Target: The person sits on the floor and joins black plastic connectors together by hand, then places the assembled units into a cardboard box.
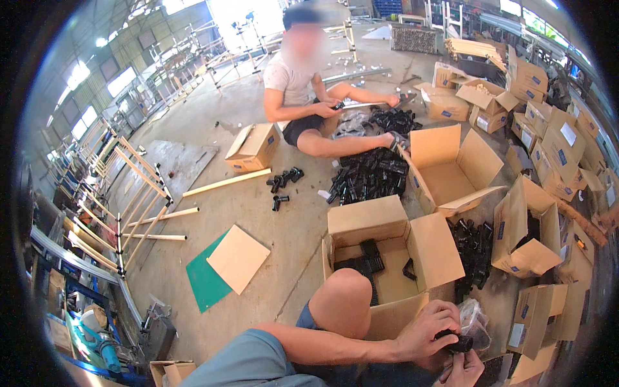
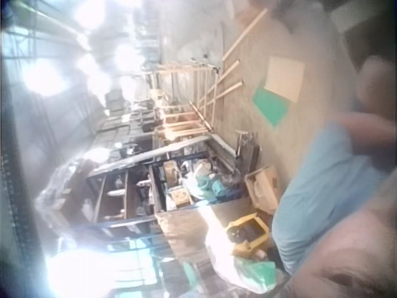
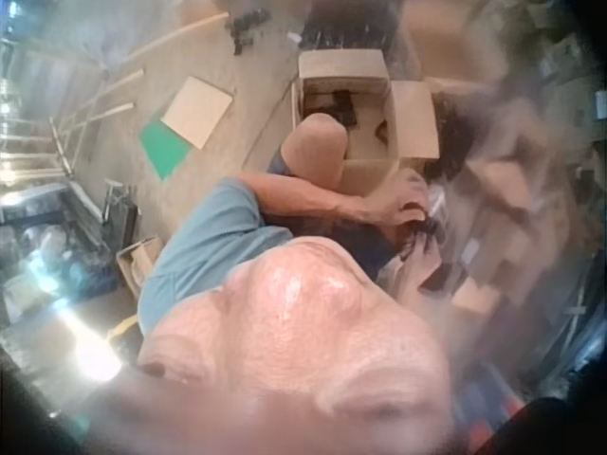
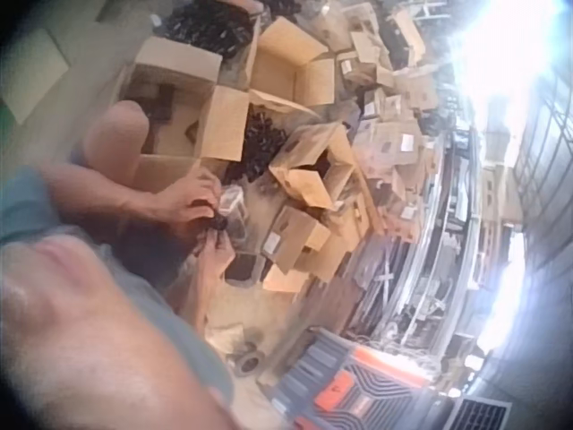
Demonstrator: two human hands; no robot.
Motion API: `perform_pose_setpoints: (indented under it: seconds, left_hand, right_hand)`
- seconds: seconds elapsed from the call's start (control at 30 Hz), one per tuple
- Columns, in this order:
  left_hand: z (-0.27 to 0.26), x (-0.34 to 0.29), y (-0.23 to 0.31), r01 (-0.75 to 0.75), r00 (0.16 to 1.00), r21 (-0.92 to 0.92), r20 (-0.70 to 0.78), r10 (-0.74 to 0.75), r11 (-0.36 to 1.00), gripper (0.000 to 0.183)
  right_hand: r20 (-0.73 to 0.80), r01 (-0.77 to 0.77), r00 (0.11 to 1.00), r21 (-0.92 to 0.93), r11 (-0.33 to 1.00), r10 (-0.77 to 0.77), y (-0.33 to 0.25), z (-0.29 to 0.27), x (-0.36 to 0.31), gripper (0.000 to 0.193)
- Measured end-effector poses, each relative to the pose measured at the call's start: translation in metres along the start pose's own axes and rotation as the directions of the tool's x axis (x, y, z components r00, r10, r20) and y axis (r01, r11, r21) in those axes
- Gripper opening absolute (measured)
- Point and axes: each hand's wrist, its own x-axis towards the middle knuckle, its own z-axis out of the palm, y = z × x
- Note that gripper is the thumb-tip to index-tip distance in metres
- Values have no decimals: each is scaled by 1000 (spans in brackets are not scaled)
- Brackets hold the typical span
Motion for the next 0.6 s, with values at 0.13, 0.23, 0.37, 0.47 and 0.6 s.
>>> perform_pose_setpoints:
  seconds: [0.13, 0.23, 0.37, 0.47, 0.6]
  left_hand:
    - [-4, -1, -6, -51, 999, -21, -11, 51, 998, 19]
    - [-5, -2, -10, -64, 998, -66, -12, 64, 996, 20]
    - [-9, 0, -11, -77, 997, -40, -15, 76, 996, 22]
    - [-13, 0, -11, -85, 996, -49, -7, 85, 995, 25]
    - [-15, 1, -14, -71, 997, -45, 22, 72, 997, 27]
  right_hand:
    - [26, 15, 1000, 71, 997, -17, 4, 4, -1, 11]
    - [-20, -13, 1000, 60, 998, 14, 4, 9, -2, 10]
    - [-40, -12, 999, 75, 997, 15, 5, 13, -1, 9]
    - [-56, -4, 998, 65, 998, 8, 7, 16, 0, 10]
    - [-42, -24, 999, 59, 998, 27, 4, 17, 0, 9]
